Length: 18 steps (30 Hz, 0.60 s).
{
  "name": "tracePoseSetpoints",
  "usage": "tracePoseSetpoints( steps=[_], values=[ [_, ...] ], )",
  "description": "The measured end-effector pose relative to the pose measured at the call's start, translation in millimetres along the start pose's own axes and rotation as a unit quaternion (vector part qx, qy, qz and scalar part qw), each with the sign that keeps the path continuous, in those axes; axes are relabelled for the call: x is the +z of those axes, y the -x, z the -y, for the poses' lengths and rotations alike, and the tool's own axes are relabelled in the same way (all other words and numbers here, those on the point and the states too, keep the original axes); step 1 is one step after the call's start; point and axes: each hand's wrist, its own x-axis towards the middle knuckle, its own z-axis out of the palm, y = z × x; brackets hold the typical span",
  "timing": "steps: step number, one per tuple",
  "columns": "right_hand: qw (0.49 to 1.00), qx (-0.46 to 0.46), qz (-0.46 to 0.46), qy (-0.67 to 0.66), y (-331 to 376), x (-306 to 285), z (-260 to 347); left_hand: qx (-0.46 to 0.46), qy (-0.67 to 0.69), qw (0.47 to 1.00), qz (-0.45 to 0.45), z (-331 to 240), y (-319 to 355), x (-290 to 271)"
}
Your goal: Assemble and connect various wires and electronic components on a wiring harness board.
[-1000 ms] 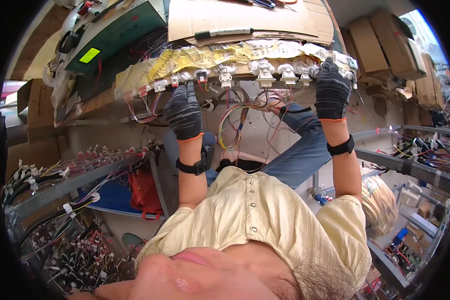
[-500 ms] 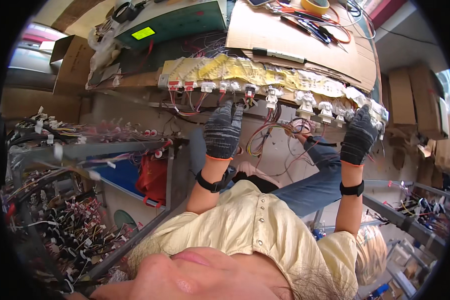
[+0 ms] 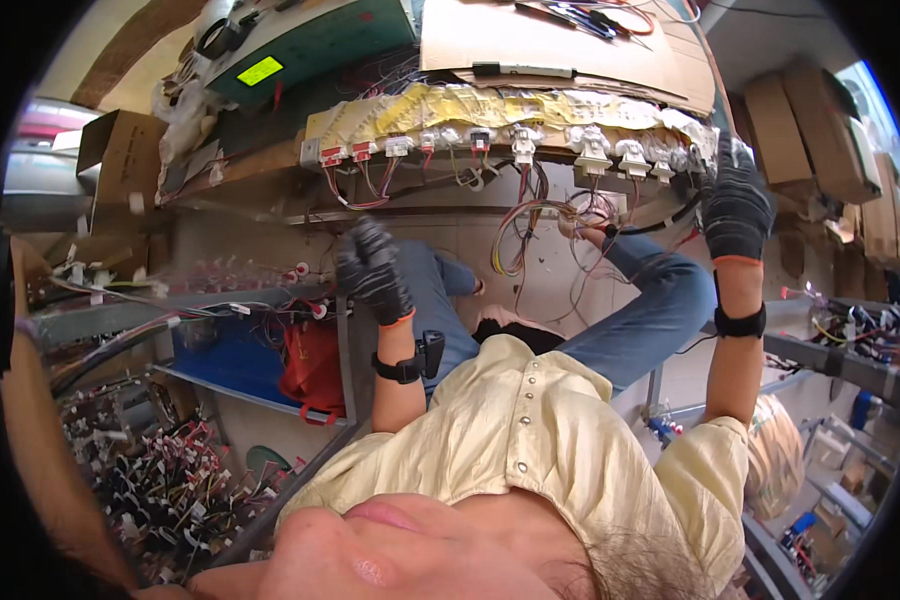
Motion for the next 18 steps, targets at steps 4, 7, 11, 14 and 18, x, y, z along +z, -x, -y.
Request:
tracePoseSetpoints(
  steps=[4, 7, 11, 14, 18],
  values=[
    [0.922, 0.009, 0.100, -0.373, 30.5, -67.0, 106.5, -0.034, 0.254, 0.948, -0.190, 68.3, -21.6, -4.5],
    [0.653, -0.102, 0.216, -0.719, 54.3, -64.3, 207.6, -0.090, 0.351, 0.920, -0.150, 74.3, -34.2, 8.8],
    [0.411, 0.045, 0.146, -0.899, 52.7, -36.0, 327.0, -0.061, 0.368, 0.927, 0.040, 40.9, -46.6, 11.1],
    [0.183, 0.264, 0.211, -0.923, 22.0, -28.7, 363.7, 0.004, 0.372, 0.925, 0.077, 30.6, -50.8, 13.6],
    [0.247, 0.351, 0.150, -0.891, -2.4, -47.6, 383.0, -0.022, 0.475, 0.873, -0.110, 35.7, -54.8, -13.6]
  ],
)
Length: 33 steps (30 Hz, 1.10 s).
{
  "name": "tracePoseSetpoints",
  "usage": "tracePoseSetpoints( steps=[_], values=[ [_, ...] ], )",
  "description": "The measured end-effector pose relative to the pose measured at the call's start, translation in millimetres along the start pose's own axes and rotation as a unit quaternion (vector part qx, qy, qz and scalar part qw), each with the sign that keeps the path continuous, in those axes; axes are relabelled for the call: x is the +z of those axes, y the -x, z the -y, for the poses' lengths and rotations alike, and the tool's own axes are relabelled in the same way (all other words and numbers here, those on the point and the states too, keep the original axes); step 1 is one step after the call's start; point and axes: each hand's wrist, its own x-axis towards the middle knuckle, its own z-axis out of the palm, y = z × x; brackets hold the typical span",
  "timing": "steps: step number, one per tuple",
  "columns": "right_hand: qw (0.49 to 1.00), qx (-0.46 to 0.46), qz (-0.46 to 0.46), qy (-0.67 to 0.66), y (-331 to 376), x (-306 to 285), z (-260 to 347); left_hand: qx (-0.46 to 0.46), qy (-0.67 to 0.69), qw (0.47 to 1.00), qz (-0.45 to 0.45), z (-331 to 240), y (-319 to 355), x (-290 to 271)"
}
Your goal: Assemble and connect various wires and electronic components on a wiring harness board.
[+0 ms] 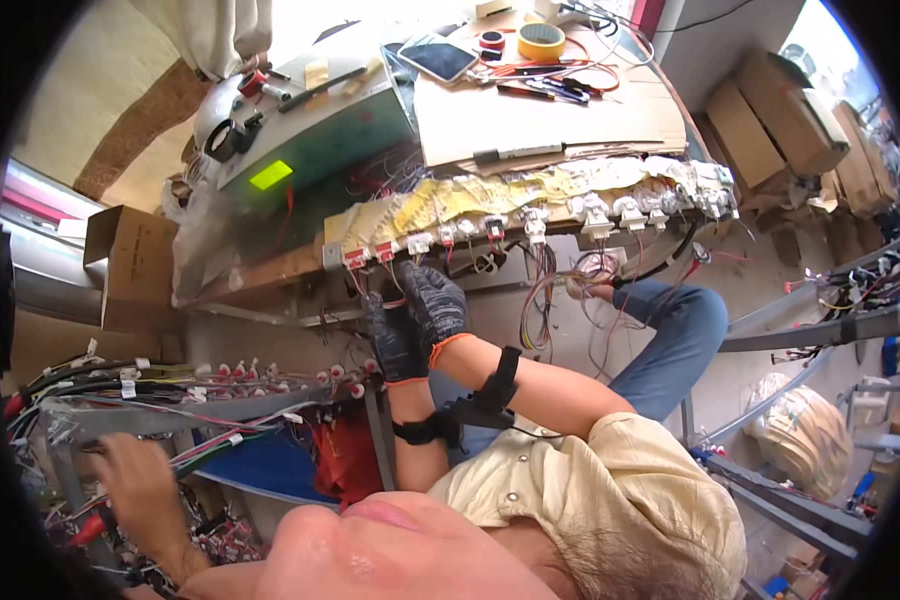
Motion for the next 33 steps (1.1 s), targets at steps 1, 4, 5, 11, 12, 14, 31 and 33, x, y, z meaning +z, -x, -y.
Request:
tracePoseSetpoints(
  steps=[1, 4, 5, 11, 12, 14, 31, 33],
  values=[
    [0.996, 0.021, -0.016, -0.083, 0.0, 4.8, 0.1, 0.020, 0.027, 0.999, -0.037, -1.6, -4.3, -4.3],
    [0.987, 0.036, -0.032, -0.151, -2.6, 5.3, 0.6, 0.014, 0.102, 0.993, -0.063, 8.4, -9.1, -8.9],
    [0.990, 0.035, -0.035, -0.133, -4.0, 2.4, -0.3, -0.005, 0.114, 0.992, -0.056, 13.1, -9.6, -8.5],
    [0.988, 0.048, -0.067, -0.131, -17.6, -3.8, -5.5, -0.300, 0.185, 0.926, 0.138, 54.2, -2.9, 1.3],
    [0.992, 0.039, -0.055, -0.109, -23.7, -10.7, -9.8, -0.343, 0.214, 0.902, 0.148, 57.0, -2.5, 11.2],
    [0.995, 0.024, -0.049, -0.088, -27.5, -16.8, -7.2, -0.400, 0.255, 0.875, 0.098, 54.5, -1.5, 26.3],
    [0.999, 0.026, 0.005, -0.029, -8.4, -5.2, 6.6, -0.453, 0.382, 0.794, 0.137, 76.0, -17.5, 2.6],
    [0.998, 0.006, 0.002, -0.058, -8.7, -3.9, 7.2, -0.449, 0.364, 0.802, 0.151, 73.4, -22.3, 4.5]
  ],
)
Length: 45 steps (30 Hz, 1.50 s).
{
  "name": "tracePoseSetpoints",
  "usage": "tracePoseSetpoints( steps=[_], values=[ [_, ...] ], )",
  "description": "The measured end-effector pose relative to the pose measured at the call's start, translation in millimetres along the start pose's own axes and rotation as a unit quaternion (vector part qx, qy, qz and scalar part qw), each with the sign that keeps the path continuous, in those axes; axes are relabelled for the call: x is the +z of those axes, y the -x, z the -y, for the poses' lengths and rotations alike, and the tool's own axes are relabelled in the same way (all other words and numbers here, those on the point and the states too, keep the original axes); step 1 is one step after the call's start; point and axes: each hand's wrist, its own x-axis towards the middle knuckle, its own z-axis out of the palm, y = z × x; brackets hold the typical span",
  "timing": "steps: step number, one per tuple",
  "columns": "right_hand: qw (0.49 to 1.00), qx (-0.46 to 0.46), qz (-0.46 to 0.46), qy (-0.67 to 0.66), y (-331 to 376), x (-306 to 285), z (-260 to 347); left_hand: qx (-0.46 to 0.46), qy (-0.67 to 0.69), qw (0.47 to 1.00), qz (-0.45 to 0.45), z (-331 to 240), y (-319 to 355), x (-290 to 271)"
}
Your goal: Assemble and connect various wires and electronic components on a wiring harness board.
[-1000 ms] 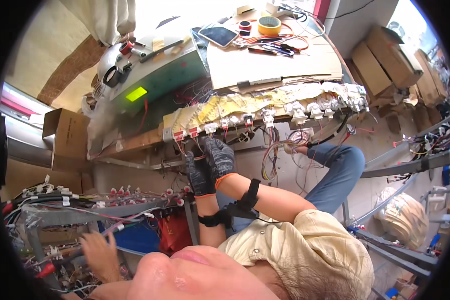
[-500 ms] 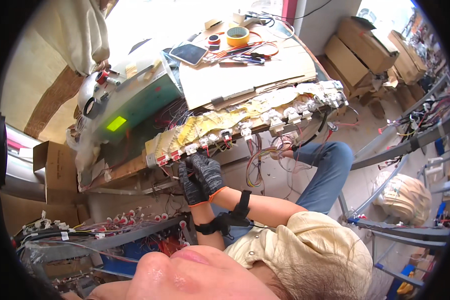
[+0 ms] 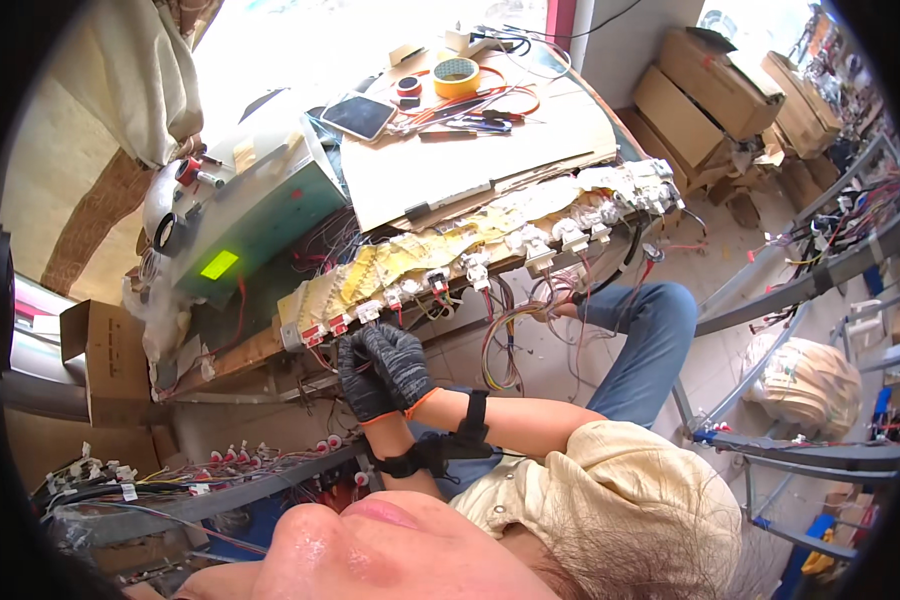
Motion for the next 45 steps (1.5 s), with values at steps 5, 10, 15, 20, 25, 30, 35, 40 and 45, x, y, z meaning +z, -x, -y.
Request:
tracePoseSetpoints(
  steps=[5, 10, 15, 20, 25, 30, 35, 40, 45],
  values=[
    [1.000, 0.003, 0.012, 0.017, 0.7, -3.1, 4.5, -0.007, -0.062, 0.998, -0.026, -8.5, 5.0, 18.6],
    [0.982, -0.094, 0.072, 0.147, -16.9, -16.2, -34.0, 0.132, -0.234, 0.962, -0.052, -22.5, 11.7, 14.5],
    [0.831, -0.333, 0.133, 0.424, -26.9, -31.2, -15.8, 0.262, -0.538, 0.801, 0.011, -19.1, 2.0, -2.2],
    [0.936, 0.020, 0.140, 0.323, 18.9, -50.6, 22.3, 0.342, -0.739, 0.553, -0.175, -34.4, 42.4, 16.5],
    [0.897, 0.060, 0.310, 0.309, 51.3, -118.1, 91.9, 0.388, -0.793, 0.469, 0.023, -12.0, 35.2, 157.8],
    [0.847, 0.215, 0.370, 0.315, 88.3, -116.2, 161.2, 0.116, -0.965, 0.181, 0.149, 45.5, -52.7, 231.3],
    [0.895, 0.117, 0.319, 0.288, 76.6, -144.7, 162.0, 0.054, -0.977, 0.055, 0.197, 65.4, -103.0, 219.2],
    [0.955, -0.093, 0.099, 0.262, 34.3, -97.2, 171.6, 0.369, -0.814, 0.126, 0.431, 59.8, -22.1, 163.7],
    [0.859, -0.247, 0.096, 0.438, -9.5, -73.3, 176.3, 0.128, -0.781, 0.609, 0.061, 55.2, 52.7, 151.2]
  ],
)
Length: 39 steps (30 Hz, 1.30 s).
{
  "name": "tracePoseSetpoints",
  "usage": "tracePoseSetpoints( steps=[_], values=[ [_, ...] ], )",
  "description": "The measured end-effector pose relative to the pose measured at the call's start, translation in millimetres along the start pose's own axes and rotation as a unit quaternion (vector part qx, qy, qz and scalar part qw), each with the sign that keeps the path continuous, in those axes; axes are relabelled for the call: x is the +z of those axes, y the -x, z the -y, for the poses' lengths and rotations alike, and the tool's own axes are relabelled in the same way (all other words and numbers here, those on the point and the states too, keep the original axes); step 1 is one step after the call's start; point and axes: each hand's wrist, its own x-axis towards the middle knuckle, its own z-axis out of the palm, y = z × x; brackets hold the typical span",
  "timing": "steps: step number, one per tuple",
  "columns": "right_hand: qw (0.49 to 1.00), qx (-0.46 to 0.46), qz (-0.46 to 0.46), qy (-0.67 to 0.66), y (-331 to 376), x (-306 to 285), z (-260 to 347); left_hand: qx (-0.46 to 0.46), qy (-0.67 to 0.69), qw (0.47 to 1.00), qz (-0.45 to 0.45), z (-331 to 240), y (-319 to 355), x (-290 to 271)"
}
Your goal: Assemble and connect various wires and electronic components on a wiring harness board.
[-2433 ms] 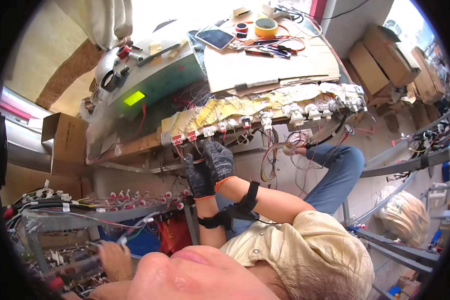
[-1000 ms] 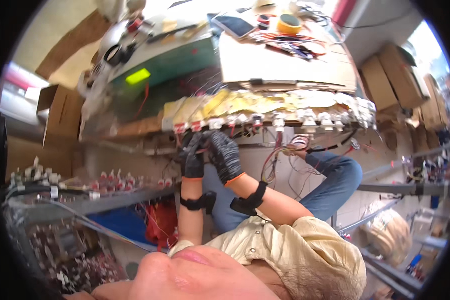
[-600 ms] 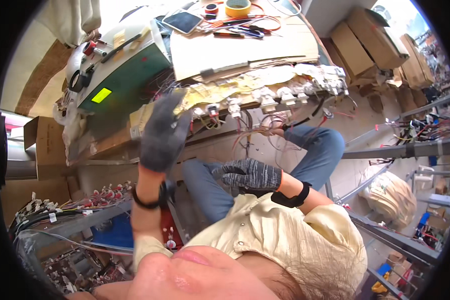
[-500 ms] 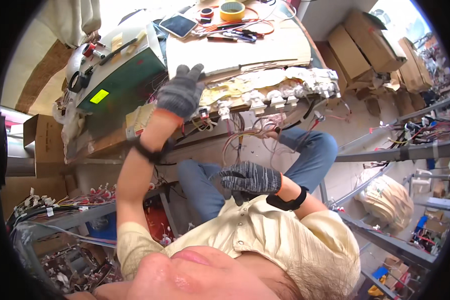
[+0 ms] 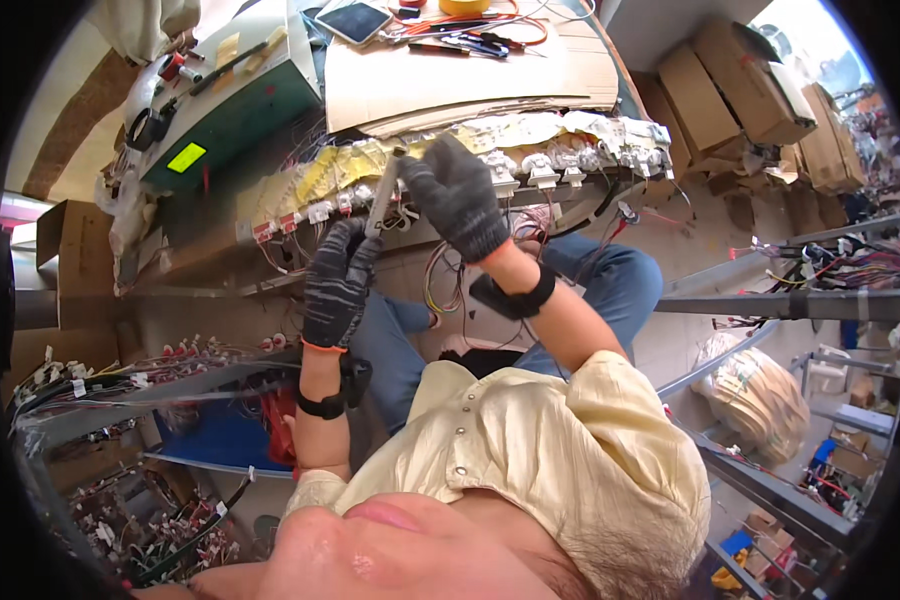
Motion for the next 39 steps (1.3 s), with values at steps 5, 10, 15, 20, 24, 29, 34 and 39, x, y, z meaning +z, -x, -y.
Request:
tracePoseSetpoints(
  steps=[5, 10, 15, 20, 24, 29, 34, 39],
  values=[
    [0.992, -0.076, 0.088, -0.057, 6.2, 35.0, -9.0, 0.111, 0.068, 0.988, -0.081, 6.6, 15.0, 4.6],
    [0.969, -0.138, -0.068, 0.191, -22.2, 24.8, -14.0, -0.051, 0.196, 0.979, -0.028, 17.7, 25.5, 4.5],
    [0.966, -0.141, -0.090, 0.197, -26.1, 29.3, -25.0, -0.083, 0.188, 0.979, 0.008, 17.5, 24.6, 4.8],
    [0.966, -0.156, -0.059, 0.200, -30.7, 27.6, -23.9, -0.110, 0.193, 0.975, 0.007, 16.2, 16.3, 3.9],
    [0.989, -0.049, -0.071, 0.123, -17.3, 17.9, -11.9, 0.073, 0.078, 0.993, -0.059, 18.8, -1.3, 7.4],
    [0.997, -0.060, -0.025, 0.035, 1.5, 18.2, -4.0, 0.181, -0.004, 0.978, -0.103, -0.9, -8.7, 8.3],
    [0.961, 0.103, -0.073, -0.246, 1.5, 36.6, -16.2, 0.271, -0.112, 0.947, -0.134, -11.0, -16.7, 12.1],
    [0.921, 0.182, 0.032, -0.342, 38.9, 58.6, -10.1, 0.233, -0.206, 0.949, -0.057, -16.0, -73.7, -13.8]
  ],
)
